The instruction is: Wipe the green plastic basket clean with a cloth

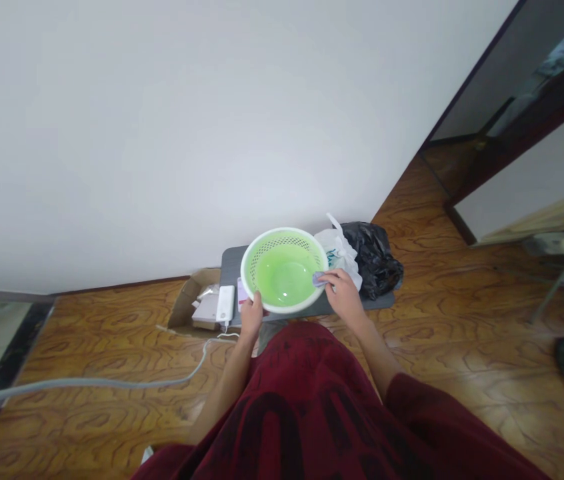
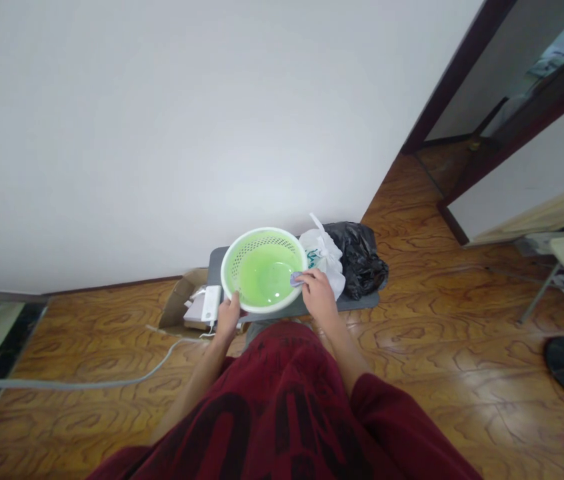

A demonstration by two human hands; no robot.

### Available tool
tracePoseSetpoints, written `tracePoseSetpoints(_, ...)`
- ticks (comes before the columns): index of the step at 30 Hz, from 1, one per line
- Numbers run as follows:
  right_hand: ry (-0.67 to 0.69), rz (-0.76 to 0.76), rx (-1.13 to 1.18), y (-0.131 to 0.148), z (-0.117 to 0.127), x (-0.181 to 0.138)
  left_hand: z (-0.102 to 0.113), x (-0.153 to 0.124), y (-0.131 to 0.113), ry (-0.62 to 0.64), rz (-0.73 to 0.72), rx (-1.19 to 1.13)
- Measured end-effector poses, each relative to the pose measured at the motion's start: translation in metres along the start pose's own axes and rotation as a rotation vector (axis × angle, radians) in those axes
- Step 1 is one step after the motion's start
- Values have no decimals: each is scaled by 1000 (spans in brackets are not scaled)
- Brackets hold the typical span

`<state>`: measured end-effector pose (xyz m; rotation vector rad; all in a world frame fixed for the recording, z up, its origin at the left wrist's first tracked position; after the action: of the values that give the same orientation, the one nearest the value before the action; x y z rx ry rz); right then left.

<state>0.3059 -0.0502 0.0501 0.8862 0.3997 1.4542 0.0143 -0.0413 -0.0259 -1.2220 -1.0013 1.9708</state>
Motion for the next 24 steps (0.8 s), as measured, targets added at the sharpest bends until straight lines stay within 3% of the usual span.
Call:
tracePoseSetpoints(8, -55, 17, -41, -7, 1, 21, -4, -3, 1, 11, -17, -37)
tracePoseSetpoints(15, -69, -33, -42, 1, -2, -4, -7, 5, 5, 22, 84, -108)
tracePoseSetpoints(24, -72, -164, -44, 34, -15, -41, -11, 7, 10, 209, 168, -144)
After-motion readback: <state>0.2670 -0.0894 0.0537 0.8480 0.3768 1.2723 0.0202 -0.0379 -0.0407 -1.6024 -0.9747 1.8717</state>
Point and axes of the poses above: each hand's wrist, its own x-axis towards the middle knuckle, its own z-axis out of the back of the hand, y = z × x, the point moved 6 cm from there along x, towards the middle knuckle, and after that the axes turned 4 degrees about -y, right-handed, at the moved point
